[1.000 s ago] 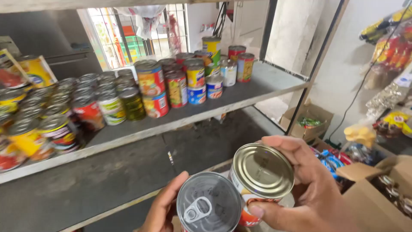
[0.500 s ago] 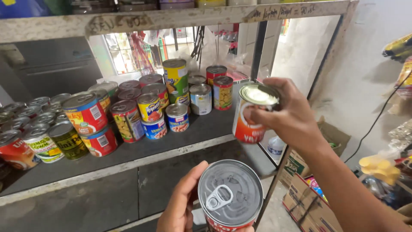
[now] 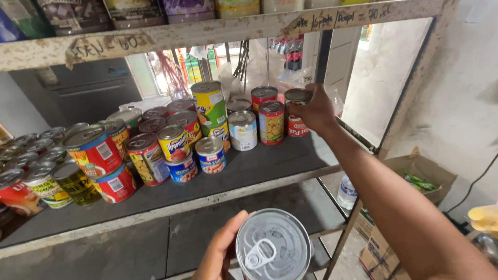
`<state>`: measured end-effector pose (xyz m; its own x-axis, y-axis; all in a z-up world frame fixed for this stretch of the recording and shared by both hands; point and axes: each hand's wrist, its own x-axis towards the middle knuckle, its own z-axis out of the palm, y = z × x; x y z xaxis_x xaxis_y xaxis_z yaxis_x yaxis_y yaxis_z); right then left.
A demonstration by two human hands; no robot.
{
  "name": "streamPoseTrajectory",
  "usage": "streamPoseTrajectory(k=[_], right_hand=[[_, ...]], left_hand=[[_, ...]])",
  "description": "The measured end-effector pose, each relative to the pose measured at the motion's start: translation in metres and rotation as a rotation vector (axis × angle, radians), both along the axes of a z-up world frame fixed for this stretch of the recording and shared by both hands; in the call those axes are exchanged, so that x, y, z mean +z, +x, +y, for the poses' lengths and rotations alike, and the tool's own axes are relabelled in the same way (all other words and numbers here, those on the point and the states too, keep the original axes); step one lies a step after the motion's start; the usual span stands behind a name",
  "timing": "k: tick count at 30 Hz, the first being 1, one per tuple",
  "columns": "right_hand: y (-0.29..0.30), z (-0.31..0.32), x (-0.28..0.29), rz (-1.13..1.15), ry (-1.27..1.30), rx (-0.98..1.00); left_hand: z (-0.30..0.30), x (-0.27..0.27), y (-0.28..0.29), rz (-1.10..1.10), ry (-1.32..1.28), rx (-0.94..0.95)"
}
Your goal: Organizing and shelf-stocking various canned goods on store shelves.
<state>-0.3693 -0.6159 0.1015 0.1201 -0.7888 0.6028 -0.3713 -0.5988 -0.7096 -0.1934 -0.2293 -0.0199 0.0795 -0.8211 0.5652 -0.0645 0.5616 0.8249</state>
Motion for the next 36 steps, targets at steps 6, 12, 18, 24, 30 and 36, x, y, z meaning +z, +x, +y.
streamPoseTrajectory(k=[6,12,18,24,30,36], right_hand=[[0.027,-0.043,0.000,0.068,-0.016,-0.150],[0.026,-0.072,-0.007,0.009,-0.007,-0.068],[0.006,-0.064,-0.012,0.216,-0.096,-0.050],[-0.021,-0.070,-0.026,0.129,0.015,0.284],[-0.042,-0.081,-0.031,-0.118,0.224,0.310],[-0.061,-0.074,-0.026,0.095,-0.299,0.086]], left_hand=[[-0.044,-0.080,0.015,0.114,-0.030,-0.001],[-0.055,-0.068,0.008,0.249,0.091,-0.034],[-0.029,0.072,-0.032,0.059,0.146,0.033],[-0.058,0.180,-0.090,0.124,0.003,0.139],[-0.129,0.203,-0.096,-0.225,-0.156,0.295],[-0.215,0.180,-0.097,-0.381,-0.256,0.398]])
